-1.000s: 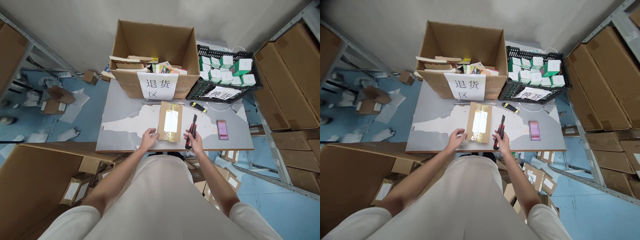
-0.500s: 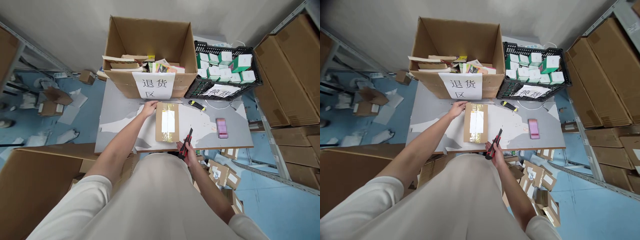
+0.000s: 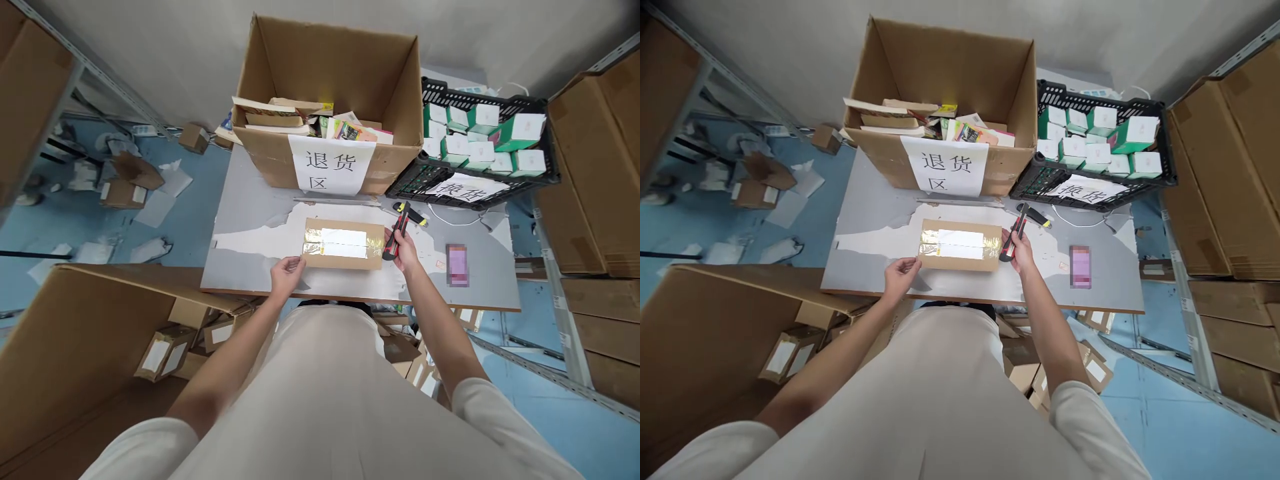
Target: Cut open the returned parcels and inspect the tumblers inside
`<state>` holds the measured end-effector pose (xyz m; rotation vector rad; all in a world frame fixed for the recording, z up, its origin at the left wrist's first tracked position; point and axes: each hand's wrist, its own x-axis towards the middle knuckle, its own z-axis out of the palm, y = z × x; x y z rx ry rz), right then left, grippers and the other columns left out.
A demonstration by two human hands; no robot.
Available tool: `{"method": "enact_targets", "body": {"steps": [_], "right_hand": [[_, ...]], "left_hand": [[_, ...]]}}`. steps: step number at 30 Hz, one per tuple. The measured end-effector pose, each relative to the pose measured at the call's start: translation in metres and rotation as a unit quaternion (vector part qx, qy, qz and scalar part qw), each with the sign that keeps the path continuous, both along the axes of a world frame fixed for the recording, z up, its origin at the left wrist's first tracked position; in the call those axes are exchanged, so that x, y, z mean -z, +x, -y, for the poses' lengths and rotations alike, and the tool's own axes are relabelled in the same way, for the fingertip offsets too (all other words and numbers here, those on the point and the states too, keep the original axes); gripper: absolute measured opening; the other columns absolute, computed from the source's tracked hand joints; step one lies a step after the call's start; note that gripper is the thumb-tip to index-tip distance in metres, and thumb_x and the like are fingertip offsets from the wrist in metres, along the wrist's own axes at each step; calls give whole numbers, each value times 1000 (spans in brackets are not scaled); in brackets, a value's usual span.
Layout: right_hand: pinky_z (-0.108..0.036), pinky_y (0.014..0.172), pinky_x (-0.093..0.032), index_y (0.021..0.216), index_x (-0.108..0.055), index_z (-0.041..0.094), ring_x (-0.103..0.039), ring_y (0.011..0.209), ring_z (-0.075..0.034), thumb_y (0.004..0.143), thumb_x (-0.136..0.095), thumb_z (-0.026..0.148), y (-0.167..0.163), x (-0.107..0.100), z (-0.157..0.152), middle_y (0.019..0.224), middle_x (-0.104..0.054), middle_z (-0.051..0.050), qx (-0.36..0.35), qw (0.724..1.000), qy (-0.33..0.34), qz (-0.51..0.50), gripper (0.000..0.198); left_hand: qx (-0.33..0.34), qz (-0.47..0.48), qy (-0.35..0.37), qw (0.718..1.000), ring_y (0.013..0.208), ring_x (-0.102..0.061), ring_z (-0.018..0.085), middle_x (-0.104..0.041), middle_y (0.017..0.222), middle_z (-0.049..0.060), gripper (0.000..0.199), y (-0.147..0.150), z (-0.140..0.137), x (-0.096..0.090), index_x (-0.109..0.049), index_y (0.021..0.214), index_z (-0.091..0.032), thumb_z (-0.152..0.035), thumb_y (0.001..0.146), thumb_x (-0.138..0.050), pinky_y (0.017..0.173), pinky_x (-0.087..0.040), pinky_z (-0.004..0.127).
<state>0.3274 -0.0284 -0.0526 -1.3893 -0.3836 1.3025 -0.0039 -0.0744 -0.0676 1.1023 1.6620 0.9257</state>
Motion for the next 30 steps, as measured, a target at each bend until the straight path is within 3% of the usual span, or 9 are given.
{"method": "enact_targets", "body": {"steps": [2,4,6,9,12,16,22,30], "right_hand": [[-32,73,-60,98,-48,24,-72,83,-17,78,-69,43,6,-4,8,95,-72,-2,-22,999,-10,48,34],[-29,63,-58,98,-50,22,-69,66,-14,75,-71,46,15,-10,27,82,-69,0,-59,990,-35,120,39],[-26,51,-54,107,-52,20,-62,51,-11,75,-70,48,22,-17,51,71,-63,4,-110,974,-59,188,47],[-25,43,-49,137,-41,22,-57,45,-10,77,-66,53,25,-28,82,75,-61,5,-178,958,-67,214,72],[-25,44,-50,151,-27,27,-57,46,-9,80,-62,54,19,-32,95,81,-62,3,-197,957,-77,200,84],[-25,45,-51,153,-25,28,-57,47,-8,80,-63,52,10,-28,93,80,-62,2,-191,962,-86,173,86],[-21,40,-47,152,-28,29,-56,44,-8,82,-63,46,16,-31,88,76,-60,4,-225,958,-90,155,79],[-20,35,-42,145,-42,30,-48,35,-7,83,-66,28,60,-54,61,60,-57,7,-372,899,-128,191,67]], "left_hand": [[27,-56,35,997,94,-68,22,-71,101,12,40,2,-6,-8,-66,103,-14,-41,74,-63,84,-57,37],[99,-151,102,978,117,-59,26,-63,123,16,50,4,-19,-17,-58,122,-14,-30,75,-58,96,-52,40],[218,-242,162,931,138,-40,28,-49,143,16,61,9,-33,-26,-50,134,-13,-20,74,-53,110,-39,44],[395,-329,190,837,148,-19,30,-33,155,14,67,28,-51,-34,-44,141,-14,-16,75,-49,118,-19,51],[446,-382,196,785,148,-15,35,-23,158,18,74,48,-56,-35,-32,149,-13,-35,82,-52,117,-8,59],[437,-407,192,779,148,-11,38,-16,159,20,87,60,-53,-31,-25,152,-14,-62,83,-50,115,-2,61],[415,-392,188,799,148,-13,36,-21,159,18,82,60,-47,-26,-29,151,-18,-65,86,-45,116,0,59],[415,-392,178,802,148,-12,37,-19,160,15,83,59,-40,-21,-30,151,-20,-65,83,-50,116,0,59]]}}
